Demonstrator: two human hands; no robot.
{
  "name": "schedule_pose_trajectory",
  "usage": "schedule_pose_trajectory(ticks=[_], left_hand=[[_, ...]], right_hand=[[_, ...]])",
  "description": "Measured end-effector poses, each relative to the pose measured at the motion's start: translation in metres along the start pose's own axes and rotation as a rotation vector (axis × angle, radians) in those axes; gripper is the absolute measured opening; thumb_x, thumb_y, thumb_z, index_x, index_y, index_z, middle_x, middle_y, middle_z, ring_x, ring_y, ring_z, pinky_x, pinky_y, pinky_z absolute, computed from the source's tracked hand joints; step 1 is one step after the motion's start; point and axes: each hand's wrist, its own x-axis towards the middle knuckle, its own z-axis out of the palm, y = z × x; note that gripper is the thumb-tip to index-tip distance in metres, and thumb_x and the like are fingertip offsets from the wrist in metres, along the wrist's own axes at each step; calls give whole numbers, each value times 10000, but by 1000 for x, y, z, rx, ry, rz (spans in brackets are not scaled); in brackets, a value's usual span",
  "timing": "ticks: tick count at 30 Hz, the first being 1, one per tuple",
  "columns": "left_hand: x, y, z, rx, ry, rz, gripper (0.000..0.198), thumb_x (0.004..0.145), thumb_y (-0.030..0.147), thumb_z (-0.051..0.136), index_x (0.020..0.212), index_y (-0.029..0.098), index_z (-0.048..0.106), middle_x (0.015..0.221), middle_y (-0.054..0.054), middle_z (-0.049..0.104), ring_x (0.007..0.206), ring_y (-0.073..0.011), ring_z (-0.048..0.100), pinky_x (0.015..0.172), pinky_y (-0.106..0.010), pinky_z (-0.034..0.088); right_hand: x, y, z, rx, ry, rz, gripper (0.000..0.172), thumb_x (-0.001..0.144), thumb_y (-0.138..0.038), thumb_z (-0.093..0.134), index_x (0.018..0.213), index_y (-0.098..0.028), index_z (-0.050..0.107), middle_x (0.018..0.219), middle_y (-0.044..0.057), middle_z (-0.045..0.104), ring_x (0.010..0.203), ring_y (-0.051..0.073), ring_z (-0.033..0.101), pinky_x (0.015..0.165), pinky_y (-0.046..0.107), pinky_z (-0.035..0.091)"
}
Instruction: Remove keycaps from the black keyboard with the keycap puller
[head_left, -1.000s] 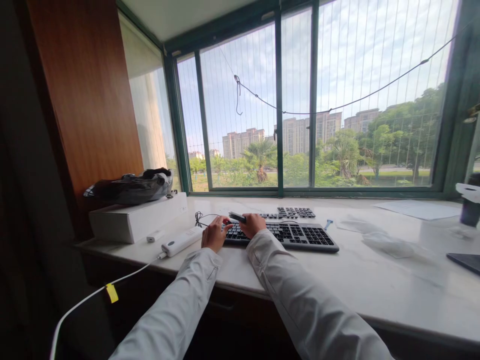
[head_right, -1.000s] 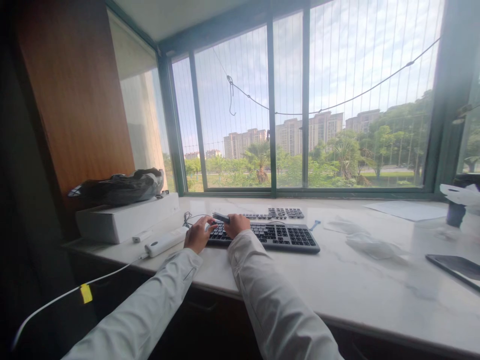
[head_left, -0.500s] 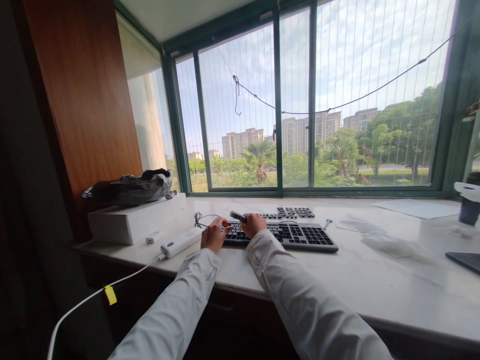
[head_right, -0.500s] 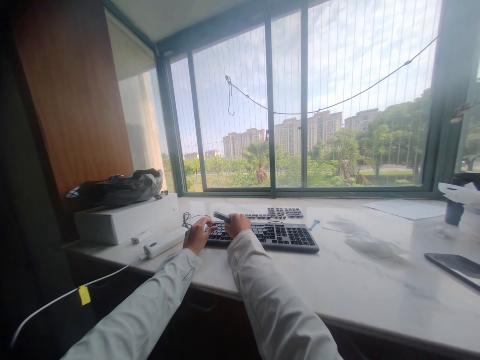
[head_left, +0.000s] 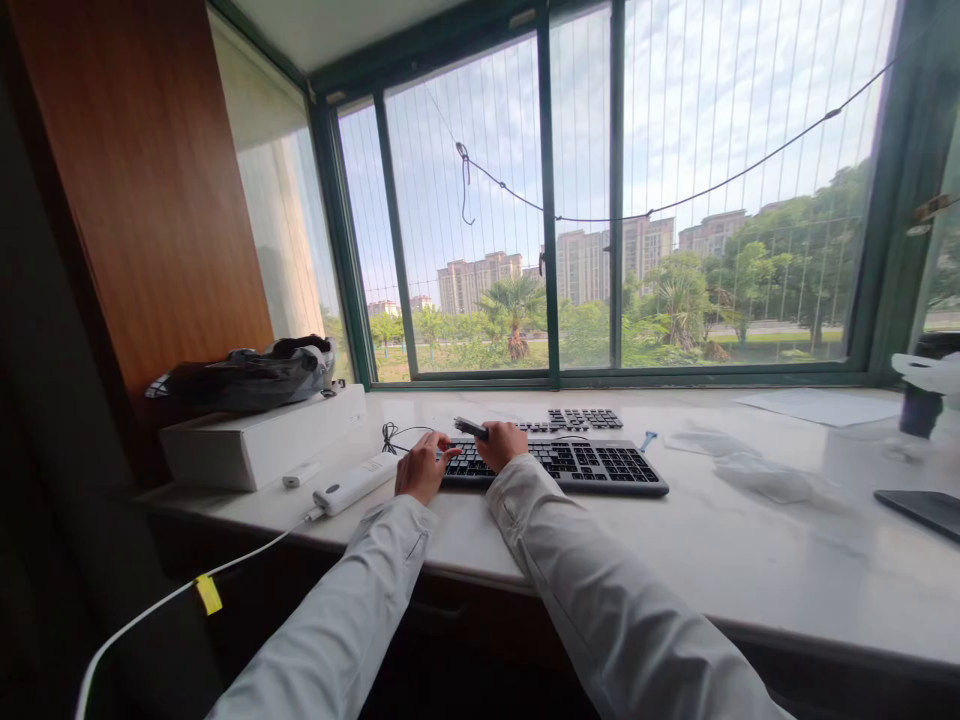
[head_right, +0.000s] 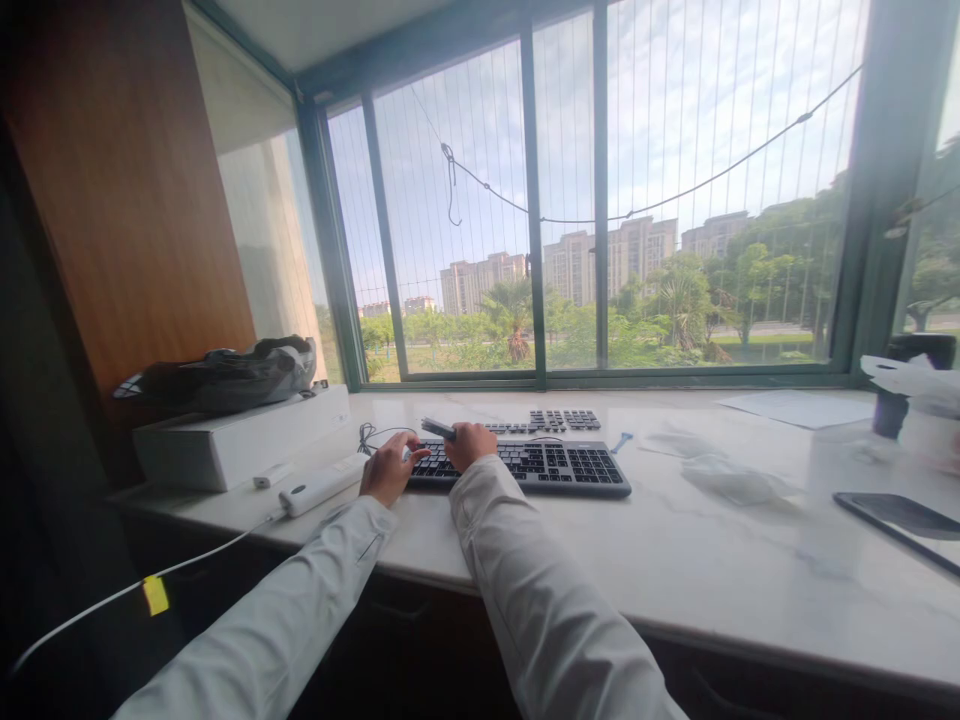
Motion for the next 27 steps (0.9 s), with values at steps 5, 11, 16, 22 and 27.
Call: schedule_pose_trajectory(ticks=[5,11,16,22,27], left_hand=[[0,-2,3,9,11,8,159,911,369,486,943,235,566,965,-11,657,835,-166,623,649,-243,400],[0,-3,3,16,6,-1,200,926,391,460,989,239,572,1002,-24,650,860,-170,622,639,-242,405],[1,-2,2,19,-21,-24,271,921,448,458,1042,243,589,1061,-43,645,896,-185,622,646,-249,412],[1,0,0,2,-45,-47,253,941,381,442,1092,265,608,1102,-42,633,916,-183,614,690,-263,426],[0,0,-1,-2,-36,-48,236,948,342,430,1097,278,601,1094,-28,623,894,-172,610,671,-256,421]], right_hand=[[-1,0,-2,-7,2,-5,284,871,-392,448,925,-277,701,887,66,706,832,205,649,702,279,427],[-2,-1,-3,-21,4,-1,275,875,-384,451,920,-268,696,888,66,706,841,202,649,698,274,421],[-3,-1,-5,-17,16,-8,262,870,-376,459,900,-263,694,870,64,707,830,210,652,684,280,421],[-4,-2,-7,-34,-4,-2,267,882,-368,457,928,-259,696,895,69,707,852,211,653,696,278,423],[-3,-2,-6,-28,4,-2,272,877,-363,455,920,-260,703,885,68,706,838,210,652,694,282,427]])
